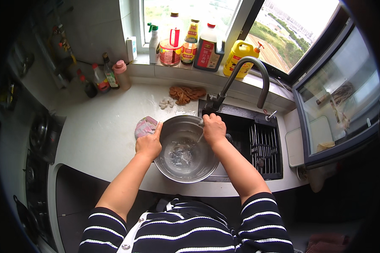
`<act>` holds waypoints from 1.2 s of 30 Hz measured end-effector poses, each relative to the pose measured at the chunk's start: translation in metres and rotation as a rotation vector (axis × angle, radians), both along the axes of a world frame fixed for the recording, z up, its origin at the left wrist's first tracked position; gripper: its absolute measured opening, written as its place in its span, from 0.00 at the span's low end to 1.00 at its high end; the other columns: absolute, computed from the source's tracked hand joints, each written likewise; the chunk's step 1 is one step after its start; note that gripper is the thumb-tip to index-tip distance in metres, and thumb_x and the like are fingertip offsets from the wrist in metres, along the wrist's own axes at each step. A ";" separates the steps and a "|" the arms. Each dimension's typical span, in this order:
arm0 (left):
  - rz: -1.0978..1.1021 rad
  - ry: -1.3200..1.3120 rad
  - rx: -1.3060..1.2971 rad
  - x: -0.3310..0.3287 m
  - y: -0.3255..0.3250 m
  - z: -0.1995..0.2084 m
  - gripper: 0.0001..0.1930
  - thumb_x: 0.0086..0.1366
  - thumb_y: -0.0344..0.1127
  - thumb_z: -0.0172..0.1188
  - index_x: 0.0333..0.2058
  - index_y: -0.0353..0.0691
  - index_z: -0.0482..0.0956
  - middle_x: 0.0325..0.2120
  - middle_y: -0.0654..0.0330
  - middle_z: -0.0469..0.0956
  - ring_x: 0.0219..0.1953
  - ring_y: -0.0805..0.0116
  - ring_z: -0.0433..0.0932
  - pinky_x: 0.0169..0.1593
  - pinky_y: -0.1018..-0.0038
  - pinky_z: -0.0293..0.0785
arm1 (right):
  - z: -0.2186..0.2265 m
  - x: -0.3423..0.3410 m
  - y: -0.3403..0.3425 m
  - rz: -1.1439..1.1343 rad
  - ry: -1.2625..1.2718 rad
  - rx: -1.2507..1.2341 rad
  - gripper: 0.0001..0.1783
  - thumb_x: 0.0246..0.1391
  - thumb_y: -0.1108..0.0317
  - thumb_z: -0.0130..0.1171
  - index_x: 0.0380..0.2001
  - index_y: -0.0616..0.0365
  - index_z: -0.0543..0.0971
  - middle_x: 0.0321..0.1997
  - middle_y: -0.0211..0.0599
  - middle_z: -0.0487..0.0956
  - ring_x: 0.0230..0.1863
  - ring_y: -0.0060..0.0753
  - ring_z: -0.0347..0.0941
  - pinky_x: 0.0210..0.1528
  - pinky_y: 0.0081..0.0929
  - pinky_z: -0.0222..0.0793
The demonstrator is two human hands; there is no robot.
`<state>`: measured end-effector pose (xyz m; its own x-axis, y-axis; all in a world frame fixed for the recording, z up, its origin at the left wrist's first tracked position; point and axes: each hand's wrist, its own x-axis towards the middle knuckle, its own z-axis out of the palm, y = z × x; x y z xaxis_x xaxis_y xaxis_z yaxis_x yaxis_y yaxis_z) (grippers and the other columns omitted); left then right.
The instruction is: The person washes a white bowl and a metal pot in the kitchen sink using a sponge and running water. They rinse the items thoroughly and place the bowl into a drawer. The person also handles a plastic bag and a cloth during the process.
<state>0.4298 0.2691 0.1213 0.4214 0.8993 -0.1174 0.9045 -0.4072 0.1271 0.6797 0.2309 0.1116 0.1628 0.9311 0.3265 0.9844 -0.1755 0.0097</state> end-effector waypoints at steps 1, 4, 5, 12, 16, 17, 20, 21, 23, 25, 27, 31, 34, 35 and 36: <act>0.004 0.002 -0.006 0.000 0.000 0.000 0.38 0.54 0.29 0.46 0.64 0.61 0.51 0.25 0.52 0.80 0.25 0.53 0.80 0.32 0.60 0.76 | 0.001 0.006 -0.015 -0.019 0.073 -0.003 0.09 0.40 0.68 0.59 0.29 0.52 0.74 0.33 0.36 0.72 0.37 0.40 0.71 0.36 0.34 0.71; 0.002 -0.002 -0.011 0.000 0.001 -0.001 0.37 0.54 0.29 0.46 0.65 0.61 0.51 0.25 0.52 0.80 0.25 0.54 0.80 0.32 0.60 0.76 | 0.002 0.010 -0.055 -0.015 0.138 0.049 0.11 0.38 0.68 0.61 0.29 0.52 0.72 0.33 0.37 0.71 0.37 0.41 0.70 0.36 0.35 0.70; -0.001 -0.005 -0.009 0.001 0.002 -0.001 0.37 0.54 0.29 0.46 0.65 0.61 0.51 0.25 0.52 0.80 0.25 0.54 0.80 0.32 0.60 0.76 | -0.002 0.010 -0.062 0.023 0.078 0.108 0.11 0.38 0.69 0.61 0.28 0.52 0.72 0.32 0.36 0.70 0.36 0.40 0.70 0.36 0.35 0.69; -0.004 0.035 0.010 0.002 0.000 0.003 0.37 0.55 0.29 0.47 0.65 0.58 0.52 0.23 0.53 0.80 0.24 0.56 0.80 0.31 0.62 0.76 | -0.019 -0.022 -0.047 0.265 -0.200 -0.073 0.03 0.42 0.67 0.54 0.21 0.52 0.75 0.27 0.33 0.73 0.35 0.35 0.71 0.31 0.30 0.66; -0.010 0.010 0.013 0.002 0.000 0.001 0.37 0.54 0.30 0.48 0.64 0.57 0.53 0.22 0.54 0.80 0.23 0.58 0.80 0.30 0.63 0.76 | -0.047 -0.063 -0.015 0.410 -0.092 -0.374 0.10 0.43 0.69 0.56 0.32 0.55 0.75 0.34 0.37 0.75 0.38 0.37 0.73 0.33 0.31 0.72; -0.015 0.007 0.022 0.004 0.000 0.001 0.36 0.54 0.30 0.48 0.64 0.57 0.53 0.22 0.54 0.80 0.23 0.58 0.80 0.30 0.63 0.76 | -0.059 -0.071 -0.013 0.345 0.001 -0.501 0.13 0.43 0.71 0.57 0.36 0.56 0.73 0.38 0.40 0.74 0.40 0.40 0.74 0.36 0.34 0.73; -0.024 -0.001 0.035 0.005 -0.001 0.004 0.36 0.54 0.31 0.48 0.64 0.57 0.54 0.22 0.55 0.80 0.22 0.59 0.80 0.29 0.64 0.76 | -0.098 -0.089 -0.004 0.204 0.134 -0.726 0.18 0.45 0.69 0.59 0.42 0.54 0.73 0.45 0.45 0.73 0.45 0.46 0.74 0.42 0.40 0.74; -0.017 -0.004 0.038 0.004 -0.002 0.005 0.36 0.54 0.31 0.48 0.64 0.58 0.55 0.21 0.55 0.80 0.22 0.59 0.80 0.29 0.64 0.76 | -0.098 -0.092 0.000 0.227 0.249 -0.715 0.16 0.41 0.72 0.59 0.38 0.54 0.75 0.44 0.47 0.75 0.44 0.49 0.75 0.44 0.40 0.73; -0.003 -0.027 0.021 0.002 0.000 0.003 0.36 0.54 0.31 0.49 0.64 0.58 0.55 0.21 0.55 0.80 0.22 0.59 0.80 0.28 0.64 0.76 | -0.092 -0.088 0.004 0.171 0.494 -0.639 0.13 0.41 0.72 0.58 0.35 0.55 0.76 0.41 0.48 0.76 0.43 0.50 0.75 0.44 0.39 0.72; 0.009 -0.055 0.032 -0.001 0.000 0.000 0.33 0.56 0.33 0.48 0.63 0.59 0.57 0.19 0.55 0.79 0.20 0.58 0.79 0.27 0.63 0.75 | -0.085 -0.086 0.007 0.017 0.780 -0.420 0.11 0.38 0.71 0.59 0.29 0.61 0.76 0.30 0.48 0.78 0.37 0.47 0.76 0.41 0.34 0.71; -0.016 -0.090 0.059 0.001 0.000 -0.002 0.32 0.57 0.34 0.48 0.62 0.58 0.59 0.17 0.55 0.78 0.19 0.58 0.79 0.26 0.62 0.75 | -0.090 -0.072 0.013 -0.236 1.155 -0.132 0.10 0.40 0.73 0.61 0.29 0.59 0.74 0.24 0.37 0.75 0.28 0.31 0.75 0.28 0.28 0.72; -0.017 -0.134 0.116 -0.002 0.000 -0.003 0.24 0.64 0.44 0.45 0.60 0.57 0.63 0.15 0.54 0.77 0.17 0.57 0.77 0.25 0.61 0.74 | -0.060 -0.072 0.031 -0.288 1.541 0.348 0.08 0.46 0.74 0.61 0.30 0.58 0.72 0.24 0.30 0.73 0.26 0.21 0.70 0.30 0.21 0.67; 0.004 -0.166 0.096 0.000 0.001 0.004 0.23 0.66 0.51 0.42 0.59 0.57 0.65 0.15 0.53 0.77 0.18 0.55 0.78 0.25 0.60 0.74 | -0.071 -0.090 0.047 -0.087 1.609 0.412 0.10 0.47 0.76 0.61 0.33 0.59 0.72 0.28 0.28 0.74 0.28 0.19 0.68 0.32 0.20 0.67; 0.010 -0.180 0.080 0.002 0.001 0.005 0.24 0.67 0.54 0.41 0.58 0.56 0.66 0.16 0.53 0.77 0.19 0.54 0.78 0.25 0.60 0.74 | -0.076 -0.098 0.047 -0.021 1.596 0.353 0.10 0.47 0.75 0.60 0.34 0.59 0.73 0.28 0.28 0.74 0.28 0.19 0.68 0.33 0.20 0.67; 0.013 -0.191 0.065 0.002 0.003 0.004 0.24 0.67 0.55 0.39 0.58 0.57 0.66 0.16 0.52 0.77 0.20 0.53 0.78 0.26 0.59 0.74 | -0.077 -0.108 0.047 0.051 1.582 0.292 0.10 0.48 0.75 0.59 0.36 0.59 0.73 0.29 0.28 0.75 0.29 0.20 0.68 0.33 0.20 0.67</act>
<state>0.4314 0.2717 0.1254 0.4186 0.9079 0.0222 0.8717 -0.4085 0.2705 0.5717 0.2777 0.0344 0.4648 0.8850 0.0274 -0.0220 0.0424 -0.9989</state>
